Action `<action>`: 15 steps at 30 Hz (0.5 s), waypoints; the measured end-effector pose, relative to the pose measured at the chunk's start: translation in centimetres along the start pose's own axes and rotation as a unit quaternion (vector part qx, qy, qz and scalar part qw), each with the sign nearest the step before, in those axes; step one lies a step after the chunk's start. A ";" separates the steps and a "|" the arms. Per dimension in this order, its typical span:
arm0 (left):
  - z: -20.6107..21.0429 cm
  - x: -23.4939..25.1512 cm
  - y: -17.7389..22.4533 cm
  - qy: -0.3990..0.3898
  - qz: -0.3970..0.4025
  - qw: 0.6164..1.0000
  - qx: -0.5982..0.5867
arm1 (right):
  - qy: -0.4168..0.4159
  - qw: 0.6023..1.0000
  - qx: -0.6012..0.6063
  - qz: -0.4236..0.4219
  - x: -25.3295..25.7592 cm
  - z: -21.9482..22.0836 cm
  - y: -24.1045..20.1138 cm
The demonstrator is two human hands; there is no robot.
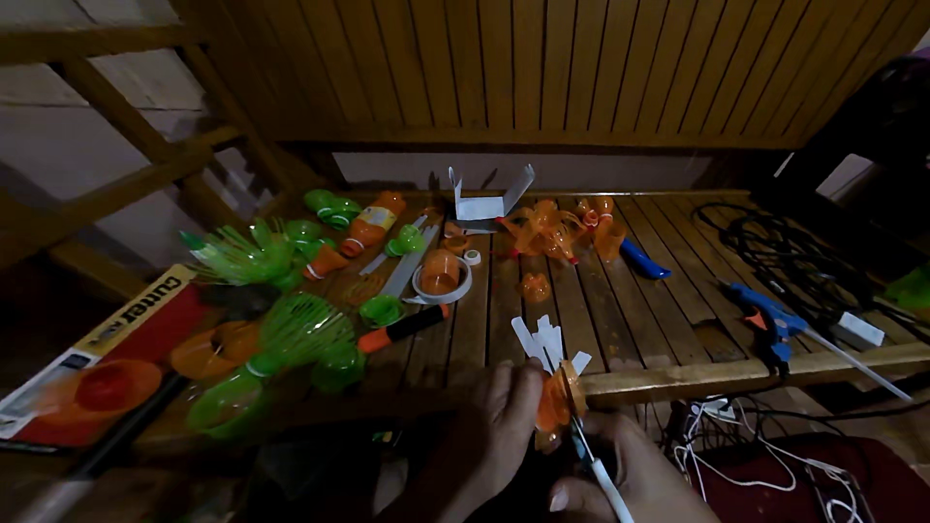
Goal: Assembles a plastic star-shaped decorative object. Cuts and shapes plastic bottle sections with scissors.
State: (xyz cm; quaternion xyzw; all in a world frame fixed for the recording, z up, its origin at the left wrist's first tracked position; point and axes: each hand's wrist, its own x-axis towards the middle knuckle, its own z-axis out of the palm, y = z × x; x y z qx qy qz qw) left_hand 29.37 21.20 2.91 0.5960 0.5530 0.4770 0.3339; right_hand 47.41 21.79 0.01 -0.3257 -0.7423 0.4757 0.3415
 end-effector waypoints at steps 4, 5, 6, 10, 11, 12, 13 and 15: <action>0.0 0.0 0.2 0.007 0.033 0.999 0.023 | 0.009 1.000 0.008 -0.021 0.0 -0.1 0.3; 0.0 0.2 0.5 0.003 -0.001 1.000 -0.001 | 0.010 1.000 0.010 -0.028 0.0 -0.1 0.5; -0.2 0.5 0.9 -0.006 -0.042 0.999 -0.018 | 0.009 0.999 0.010 -0.030 0.0 -0.2 0.6; -0.5 0.4 -0.4 0.016 0.176 0.967 0.183 | 0.006 0.999 -0.008 -0.038 -0.1 -0.5 0.9; -0.6 0.7 -1.2 0.040 0.271 0.927 0.257 | 0.006 0.999 -0.017 -0.042 -0.1 -0.6 0.9; -0.8 0.9 -1.5 0.041 0.314 0.904 0.288 | 0.007 0.999 -0.026 -0.047 -0.1 -0.7 1.0; -1.1 1.0 -1.4 0.025 0.317 0.903 0.288 | 0.009 0.998 -0.031 -0.051 -0.1 -0.7 1.1; -2.0 1.3 -0.4 -0.093 0.188 0.960 0.187 | 0.018 0.998 -0.034 -0.057 -0.1 -0.6 1.3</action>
